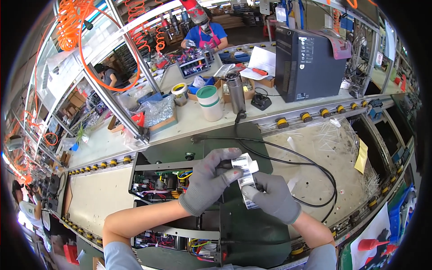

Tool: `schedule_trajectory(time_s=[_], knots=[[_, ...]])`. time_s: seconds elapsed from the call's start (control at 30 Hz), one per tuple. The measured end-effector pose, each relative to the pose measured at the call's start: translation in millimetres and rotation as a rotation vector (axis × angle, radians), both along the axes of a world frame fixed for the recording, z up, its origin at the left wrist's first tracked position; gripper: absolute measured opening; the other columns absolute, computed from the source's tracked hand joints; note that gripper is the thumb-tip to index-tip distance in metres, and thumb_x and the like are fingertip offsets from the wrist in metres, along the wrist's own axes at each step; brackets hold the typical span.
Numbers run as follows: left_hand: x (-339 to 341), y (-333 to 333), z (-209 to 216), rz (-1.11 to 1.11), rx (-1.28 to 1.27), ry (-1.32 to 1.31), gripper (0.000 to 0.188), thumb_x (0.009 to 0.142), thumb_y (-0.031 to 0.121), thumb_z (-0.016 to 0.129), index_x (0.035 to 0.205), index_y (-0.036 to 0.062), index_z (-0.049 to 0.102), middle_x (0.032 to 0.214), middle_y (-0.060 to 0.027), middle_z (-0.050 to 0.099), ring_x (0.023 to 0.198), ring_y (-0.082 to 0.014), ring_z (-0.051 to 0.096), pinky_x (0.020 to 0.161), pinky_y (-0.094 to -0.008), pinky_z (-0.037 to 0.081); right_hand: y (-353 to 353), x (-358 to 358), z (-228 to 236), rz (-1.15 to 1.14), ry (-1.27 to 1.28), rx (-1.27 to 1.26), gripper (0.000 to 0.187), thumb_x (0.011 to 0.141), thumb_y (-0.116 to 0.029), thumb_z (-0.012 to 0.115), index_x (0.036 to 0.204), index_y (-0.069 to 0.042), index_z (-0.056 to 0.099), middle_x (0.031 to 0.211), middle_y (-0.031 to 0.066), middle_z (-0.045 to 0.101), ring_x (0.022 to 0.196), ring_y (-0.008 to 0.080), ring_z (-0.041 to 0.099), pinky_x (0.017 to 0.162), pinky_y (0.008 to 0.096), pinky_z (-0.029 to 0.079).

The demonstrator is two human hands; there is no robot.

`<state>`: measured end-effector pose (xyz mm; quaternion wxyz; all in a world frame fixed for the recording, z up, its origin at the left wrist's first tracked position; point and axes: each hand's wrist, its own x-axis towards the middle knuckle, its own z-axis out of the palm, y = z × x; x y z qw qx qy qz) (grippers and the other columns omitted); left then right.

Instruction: Assembling, sealing, and labeling components of power inverters on a production line.

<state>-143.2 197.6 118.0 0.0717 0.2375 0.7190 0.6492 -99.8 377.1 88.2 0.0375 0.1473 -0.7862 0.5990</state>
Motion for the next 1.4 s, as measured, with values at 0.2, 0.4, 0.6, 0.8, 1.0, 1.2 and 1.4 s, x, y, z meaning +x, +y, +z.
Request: schedule_trajectory(time_s=[0.2,0.4,0.6,0.8,1.0,1.2,1.4], knots=[[-5.6,-3.6,-1.2,0.085,0.095,-0.062,0.034,0.083,0.002,0.063,0.114,0.0006,0.050,0.102,-0.0033,0.057,0.089,-0.0073,0.055,0.083,-0.0222,0.046,1.0,-22.7,2.6,-0.373,0.530,0.075,0.039,0.079,-0.024,0.067,0.109,-0.001,0.055,0.095,0.0148,0.062,0.088,0.0270,0.063,0.074,0.0319,0.050],[-10.2,-5.3,-7.2,0.078,0.034,-0.176,0.022,0.083,0.009,0.066,0.101,0.0001,0.056,0.086,-0.0017,0.060,0.077,-0.0047,0.056,0.071,-0.0203,0.048,-13.6,-42.4,-13.7,-0.161,0.376,-0.146,0.055,0.074,-0.019,0.071,0.120,0.001,0.050,0.114,0.0180,0.055,0.106,0.0321,0.056,0.088,0.0355,0.044],[-13.0,-14.2,-3.1,0.138,-0.082,-0.181,0.021,0.086,0.015,0.064,0.098,0.0008,0.056,0.082,-0.0016,0.061,0.070,-0.0030,0.056,0.061,-0.0178,0.048,-0.1,-41.9,18.3,-0.402,0.816,0.231,0.053,0.075,-0.025,0.068,0.119,0.000,0.052,0.114,0.0171,0.055,0.107,0.0347,0.050,0.088,0.0365,0.042],[-12.2,-10.5,-7.1,0.139,-0.084,-0.147,0.021,0.086,0.011,0.062,0.102,0.0001,0.054,0.084,-0.0026,0.061,0.072,-0.0040,0.058,0.060,-0.0177,0.048,-20.4,-57.9,-8.4,-0.102,0.383,-0.115,0.029,0.078,-0.010,0.062,0.107,-0.004,0.061,0.087,0.0123,0.058,0.077,0.0254,0.060,0.071,0.0324,0.047],[-14.5,-12.4,-10.5,0.210,-0.005,-0.136,0.024,0.086,0.008,0.062,0.107,-0.0002,0.053,0.087,-0.0038,0.063,0.073,-0.0048,0.059,0.060,-0.0180,0.048,-26.4,-60.9,-19.6,-0.055,0.264,-0.248,0.029,0.076,-0.005,0.061,0.105,-0.003,0.061,0.089,0.0136,0.059,0.080,0.0267,0.060,0.070,0.0304,0.049],[-14.9,-15.5,-7.3,0.233,-0.072,-0.160,0.020,0.087,0.013,0.061,0.101,-0.0004,0.057,0.081,-0.0029,0.063,0.067,-0.0041,0.058,0.057,-0.0181,0.046,-35.1,-59.3,-19.5,-0.115,0.366,-0.251,0.025,0.079,-0.008,0.061,0.102,0.000,0.061,0.096,0.0138,0.060,0.087,0.0215,0.062,0.077,0.0282,0.047],[-14.8,-17.7,-9.0,0.251,-0.183,-0.046,0.017,0.088,0.015,0.060,0.094,-0.0013,0.061,0.071,-0.0016,0.062,0.061,-0.0040,0.055,0.053,-0.0185,0.045,-43.7,-58.3,-25.8,0.027,0.050,-0.459,0.021,0.085,-0.010,0.057,0.102,0.002,0.061,0.098,0.0124,0.061,0.086,0.0179,0.060,0.078,0.0277,0.046]])
